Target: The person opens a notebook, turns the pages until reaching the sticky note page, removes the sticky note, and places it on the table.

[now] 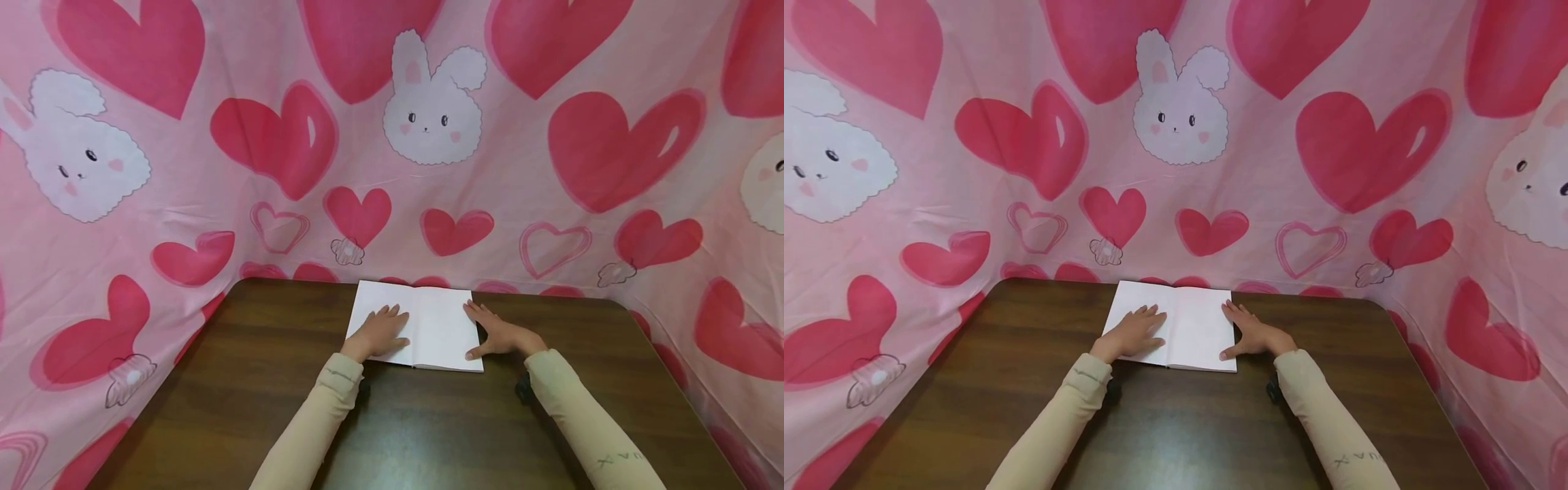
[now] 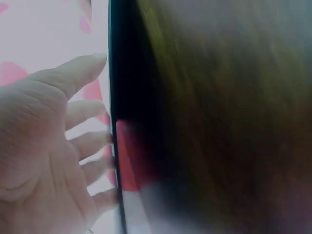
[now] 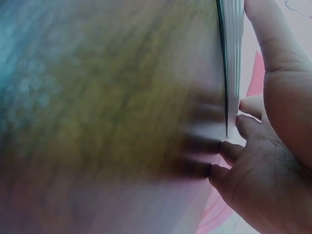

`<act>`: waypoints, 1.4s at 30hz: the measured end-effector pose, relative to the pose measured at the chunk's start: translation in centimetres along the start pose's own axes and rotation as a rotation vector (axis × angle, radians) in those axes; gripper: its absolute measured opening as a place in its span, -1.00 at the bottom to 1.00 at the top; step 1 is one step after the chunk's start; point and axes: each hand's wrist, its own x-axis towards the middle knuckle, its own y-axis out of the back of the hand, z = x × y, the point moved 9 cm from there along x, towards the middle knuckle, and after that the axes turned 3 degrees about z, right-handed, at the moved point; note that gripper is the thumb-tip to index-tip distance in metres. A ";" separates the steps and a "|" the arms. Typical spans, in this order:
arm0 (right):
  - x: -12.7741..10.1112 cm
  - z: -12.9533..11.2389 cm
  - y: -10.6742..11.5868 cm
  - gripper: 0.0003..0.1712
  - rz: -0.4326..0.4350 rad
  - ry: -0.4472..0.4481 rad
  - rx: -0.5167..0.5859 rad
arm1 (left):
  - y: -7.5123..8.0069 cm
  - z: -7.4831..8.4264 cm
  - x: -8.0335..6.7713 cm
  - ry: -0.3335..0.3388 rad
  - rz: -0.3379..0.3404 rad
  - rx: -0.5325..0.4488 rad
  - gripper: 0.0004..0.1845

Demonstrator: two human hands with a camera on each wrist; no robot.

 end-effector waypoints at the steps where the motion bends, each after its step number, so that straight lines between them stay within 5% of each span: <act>1: 0.0 0.0 0.0 0.41 0.000 0.001 0.001 | 0.3 0.5 0.0 -0.023 0.024 0.003 -0.34; 7: 0.0 -0.2 0.1 0.42 0.002 0.001 -0.003 | 1.0 3.5 -0.2 -0.144 0.120 0.043 -0.48; 19: 0.1 -0.1 0.0 0.41 0.002 -0.005 -0.015 | -0.1 7.4 -0.4 -0.245 0.119 -0.056 -0.58; 28: 0.2 0.1 0.1 0.41 0.007 -0.013 -0.018 | 0.1 8.2 -0.1 -0.313 0.162 -0.079 -0.74; 42: 0.2 -0.1 0.3 0.43 0.006 -0.009 -0.010 | 0.0 8.5 -0.2 -0.319 0.096 -0.111 -0.86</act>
